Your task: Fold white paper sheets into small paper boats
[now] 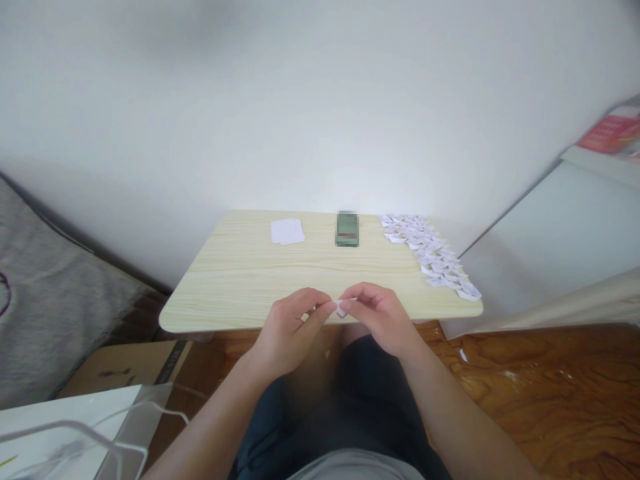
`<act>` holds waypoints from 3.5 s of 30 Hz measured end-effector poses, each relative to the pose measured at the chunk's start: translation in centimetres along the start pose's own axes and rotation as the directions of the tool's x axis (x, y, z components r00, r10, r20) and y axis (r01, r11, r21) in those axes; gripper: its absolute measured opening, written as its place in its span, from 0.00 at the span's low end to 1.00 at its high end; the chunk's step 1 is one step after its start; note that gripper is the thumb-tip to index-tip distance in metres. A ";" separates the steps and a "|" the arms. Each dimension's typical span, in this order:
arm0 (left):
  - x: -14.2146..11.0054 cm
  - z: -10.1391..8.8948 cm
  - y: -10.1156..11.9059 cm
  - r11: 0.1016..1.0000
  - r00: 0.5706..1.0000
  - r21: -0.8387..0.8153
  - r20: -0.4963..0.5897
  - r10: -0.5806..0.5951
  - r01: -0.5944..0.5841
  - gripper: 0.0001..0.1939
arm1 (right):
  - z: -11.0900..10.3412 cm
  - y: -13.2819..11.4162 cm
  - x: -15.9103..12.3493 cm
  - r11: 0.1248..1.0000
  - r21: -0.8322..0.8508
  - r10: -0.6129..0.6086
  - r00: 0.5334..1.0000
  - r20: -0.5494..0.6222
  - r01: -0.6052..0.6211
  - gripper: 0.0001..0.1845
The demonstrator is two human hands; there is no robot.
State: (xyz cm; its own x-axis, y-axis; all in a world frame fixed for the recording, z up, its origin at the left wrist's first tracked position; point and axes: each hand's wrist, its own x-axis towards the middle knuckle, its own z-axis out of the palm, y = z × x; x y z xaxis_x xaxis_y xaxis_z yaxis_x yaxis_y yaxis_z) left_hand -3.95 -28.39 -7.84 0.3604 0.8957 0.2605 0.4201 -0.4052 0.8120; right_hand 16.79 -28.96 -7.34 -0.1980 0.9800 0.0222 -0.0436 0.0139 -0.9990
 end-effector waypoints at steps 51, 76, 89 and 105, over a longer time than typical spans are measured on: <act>24.3 -5.0 0.1 0.942 0.913 -0.159 -0.337 0.230 -0.296 0.05 | -5.4 -8.8 20.5 0.875 -0.099 -0.485 0.854 -0.189 0.475 0.06; 24.4 -4.5 -0.2 0.960 0.848 0.139 -0.451 0.279 -0.241 0.05 | -6.0 -8.2 21.5 0.916 0.014 -0.392 0.903 -0.175 0.400 0.11; 24.2 -4.3 -0.4 0.943 0.831 0.181 -0.445 0.333 -0.281 0.05 | -6.0 -8.0 21.6 0.917 0.063 -0.379 0.911 -0.166 0.393 0.11; 24.2 -3.5 -0.1 0.928 0.851 -0.036 -0.413 0.324 -0.371 0.09 | -5.9 -7.8 21.9 0.928 0.198 -0.284 0.943 -0.176 0.316 0.04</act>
State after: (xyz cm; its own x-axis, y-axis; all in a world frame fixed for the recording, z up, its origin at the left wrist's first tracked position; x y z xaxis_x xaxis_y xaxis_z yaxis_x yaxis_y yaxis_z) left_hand 1.81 -6.07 0.23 0.0995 0.7064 0.7007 0.2262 -0.7019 0.6754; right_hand 18.61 -6.38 0.74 -0.0014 0.9548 0.2974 -0.2969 0.2836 -0.9118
